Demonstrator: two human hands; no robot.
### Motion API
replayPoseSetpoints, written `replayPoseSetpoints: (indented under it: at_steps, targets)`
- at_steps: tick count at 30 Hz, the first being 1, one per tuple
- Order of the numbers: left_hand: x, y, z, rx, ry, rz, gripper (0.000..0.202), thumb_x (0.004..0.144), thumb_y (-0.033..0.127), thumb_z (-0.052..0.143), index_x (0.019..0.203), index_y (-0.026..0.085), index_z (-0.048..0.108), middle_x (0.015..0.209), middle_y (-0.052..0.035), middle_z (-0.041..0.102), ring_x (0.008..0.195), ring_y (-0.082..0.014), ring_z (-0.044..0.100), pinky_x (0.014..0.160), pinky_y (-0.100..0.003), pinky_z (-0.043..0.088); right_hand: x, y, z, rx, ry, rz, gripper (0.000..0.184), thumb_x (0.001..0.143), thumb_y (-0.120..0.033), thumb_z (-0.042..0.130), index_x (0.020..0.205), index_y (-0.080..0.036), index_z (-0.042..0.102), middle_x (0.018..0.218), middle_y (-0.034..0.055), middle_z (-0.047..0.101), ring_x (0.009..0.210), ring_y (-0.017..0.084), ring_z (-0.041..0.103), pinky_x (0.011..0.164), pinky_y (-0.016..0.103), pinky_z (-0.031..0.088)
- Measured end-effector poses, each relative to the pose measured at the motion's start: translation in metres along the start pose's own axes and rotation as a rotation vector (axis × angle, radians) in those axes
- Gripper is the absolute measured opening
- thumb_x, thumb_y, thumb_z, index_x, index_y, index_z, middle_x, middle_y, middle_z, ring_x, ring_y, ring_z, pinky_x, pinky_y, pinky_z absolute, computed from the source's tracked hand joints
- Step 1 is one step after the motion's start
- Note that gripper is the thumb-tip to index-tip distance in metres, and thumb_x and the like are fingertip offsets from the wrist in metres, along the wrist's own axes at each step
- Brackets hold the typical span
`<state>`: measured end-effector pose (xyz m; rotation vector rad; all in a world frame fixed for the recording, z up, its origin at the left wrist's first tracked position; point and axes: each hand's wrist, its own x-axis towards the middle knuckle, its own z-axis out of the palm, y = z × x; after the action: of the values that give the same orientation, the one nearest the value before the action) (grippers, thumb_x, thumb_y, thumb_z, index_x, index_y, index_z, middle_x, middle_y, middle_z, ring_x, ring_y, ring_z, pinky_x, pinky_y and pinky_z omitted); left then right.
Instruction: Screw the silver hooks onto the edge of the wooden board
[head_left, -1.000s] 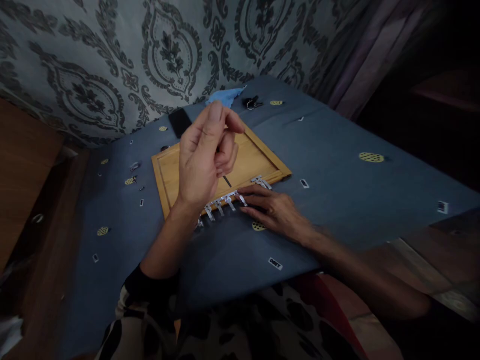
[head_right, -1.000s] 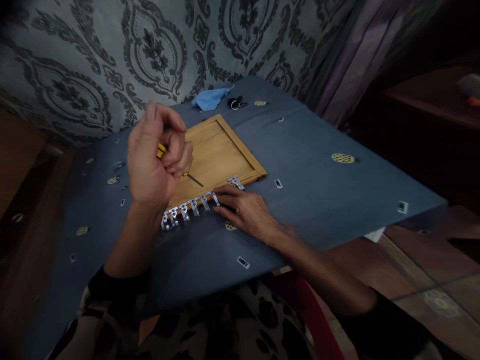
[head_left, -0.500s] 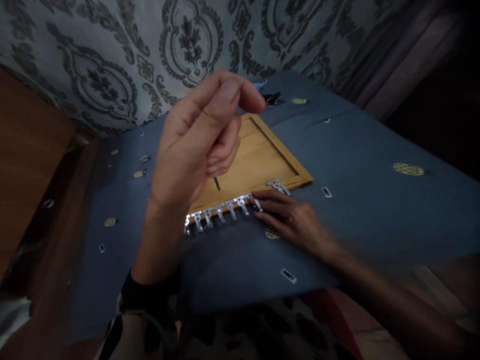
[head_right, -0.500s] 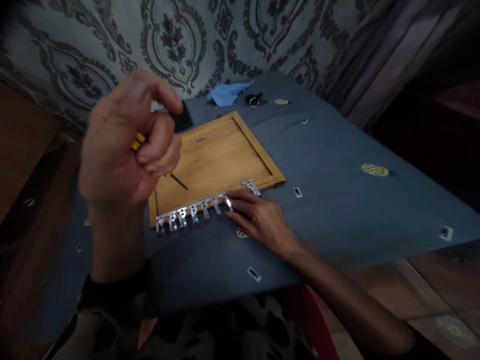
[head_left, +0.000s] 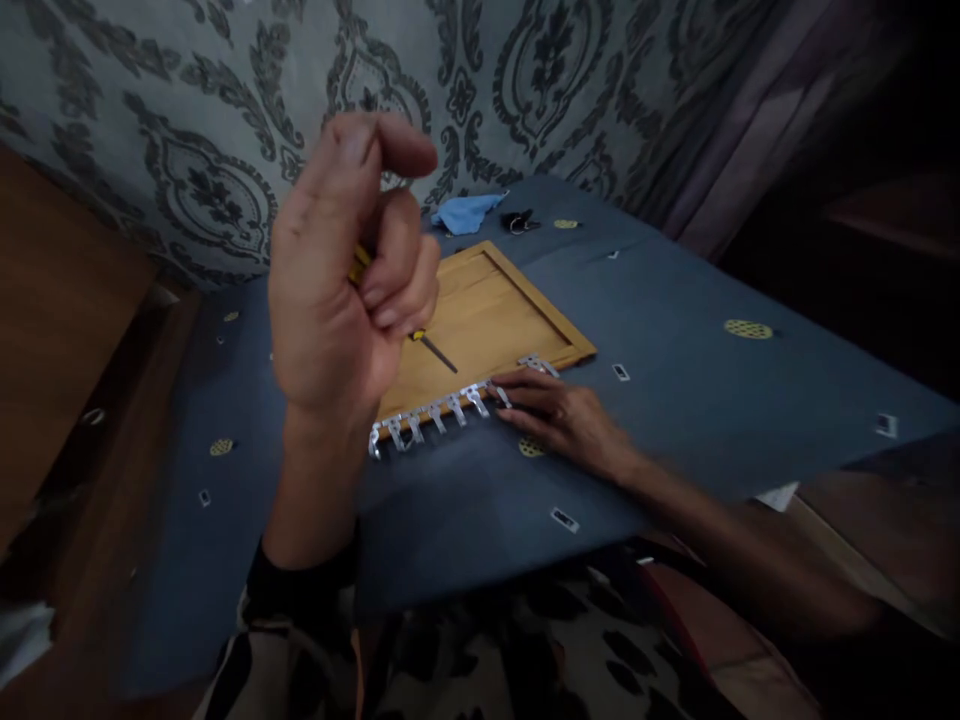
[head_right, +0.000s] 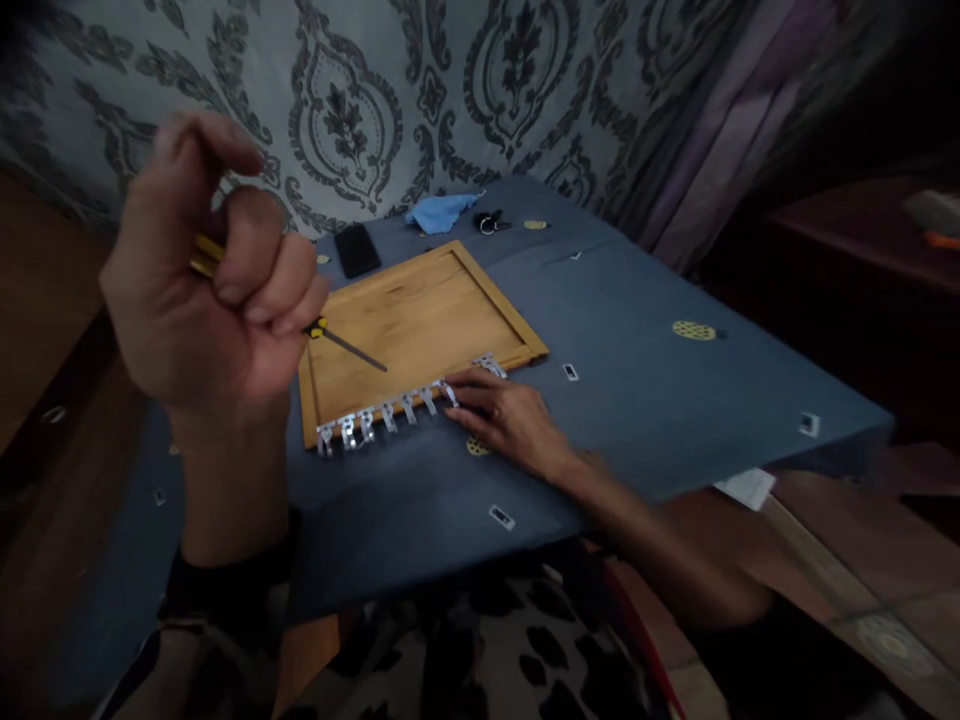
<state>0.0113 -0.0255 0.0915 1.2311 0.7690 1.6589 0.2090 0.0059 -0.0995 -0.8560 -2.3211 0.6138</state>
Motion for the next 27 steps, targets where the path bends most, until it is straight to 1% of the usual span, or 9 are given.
replayPoseSetpoints:
  at_steps: [2,4,8,11,15,18,21,25,27]
  targets:
    - [-0.008,-0.008,0.006,0.007,-0.003,0.013,0.036,0.104,0.029,0.047,0.071,0.020,0.058,0.048,0.0077,0.020,0.034,-0.0046,0.014,0.034,-0.019,0.018,0.001,0.000,0.000,0.004,0.016,-0.004,0.029,0.100,-0.036,0.054,0.113,-0.024,0.076,0.130,0.0095,0.071,0.114,0.026,0.071,0.097,0.045,0.059]
    - [-0.010,-0.021,0.008,-0.002,-0.022,0.034,0.031,0.102,0.032,0.054,0.073,0.021,0.058,0.047,0.0084,0.021,0.034,-0.0038,0.014,0.034,-0.019,0.018,0.002,0.000,0.001,0.003,-0.007,-0.012,0.028,0.099,-0.035,0.055,0.115,-0.024,0.076,0.131,0.0095,0.071,0.116,0.026,0.070,0.098,0.046,0.059]
    - [-0.002,-0.050,0.010,-0.067,-0.063,0.053,0.034,0.104,0.022,0.043,0.073,0.020,0.058,0.045,0.0089,0.021,0.035,-0.0049,0.013,0.034,-0.018,0.013,0.003,0.001,0.001,-0.024,-0.013,-0.020,0.028,0.100,-0.034,0.054,0.113,-0.022,0.076,0.131,0.0101,0.071,0.114,0.027,0.071,0.096,0.046,0.059]
    - [0.005,-0.069,0.011,-0.051,-0.102,0.017,0.030,0.104,0.023,0.047,0.077,0.020,0.058,0.046,0.0100,0.025,0.035,-0.0044,0.017,0.035,-0.016,0.017,0.003,0.002,0.003,-0.041,0.000,-0.026,0.028,0.100,-0.035,0.054,0.115,-0.024,0.076,0.131,0.0094,0.071,0.113,0.027,0.072,0.093,0.045,0.061]
    - [0.009,-0.090,0.012,0.011,-0.108,-0.090,0.027,0.103,0.030,0.052,0.079,0.020,0.057,0.046,0.0107,0.029,0.034,-0.0036,0.019,0.034,-0.016,0.018,0.000,0.003,0.004,-0.066,0.040,-0.038,0.028,0.100,-0.033,0.054,0.117,-0.025,0.075,0.129,0.0085,0.072,0.111,0.025,0.073,0.092,0.040,0.062]
    - [0.012,-0.100,0.012,0.037,-0.102,-0.149,0.027,0.101,0.035,0.056,0.078,0.020,0.057,0.046,0.0106,0.030,0.034,-0.0034,0.021,0.034,-0.016,0.019,-0.001,0.002,0.004,-0.054,0.036,-0.038,0.027,0.100,-0.031,0.054,0.116,-0.026,0.075,0.128,0.0079,0.073,0.108,0.023,0.074,0.088,0.037,0.063]
    - [0.014,-0.105,0.011,0.047,-0.091,-0.154,0.028,0.100,0.038,0.057,0.079,0.020,0.057,0.047,0.0106,0.029,0.034,-0.0028,0.022,0.035,-0.015,0.021,-0.001,0.001,0.003,-0.046,0.028,-0.034,0.026,0.100,-0.031,0.054,0.114,-0.025,0.076,0.127,0.0080,0.073,0.105,0.023,0.075,0.086,0.036,0.064]
    - [0.013,-0.109,0.012,0.001,-0.125,-0.123,0.026,0.104,0.027,0.049,0.080,0.019,0.058,0.047,0.0106,0.030,0.035,-0.0030,0.022,0.035,-0.014,0.022,-0.001,0.000,0.002,-0.058,0.029,-0.029,0.028,0.101,-0.032,0.052,0.115,-0.024,0.075,0.128,0.0082,0.073,0.103,0.023,0.076,0.083,0.036,0.065]
    - [0.013,-0.110,0.012,-0.001,-0.129,-0.129,0.026,0.104,0.027,0.049,0.081,0.019,0.058,0.048,0.0104,0.030,0.035,-0.0029,0.022,0.036,-0.014,0.023,-0.002,0.000,0.002,-0.053,0.028,-0.025,0.028,0.101,-0.033,0.052,0.115,-0.024,0.075,0.128,0.0083,0.072,0.103,0.024,0.076,0.083,0.036,0.065]
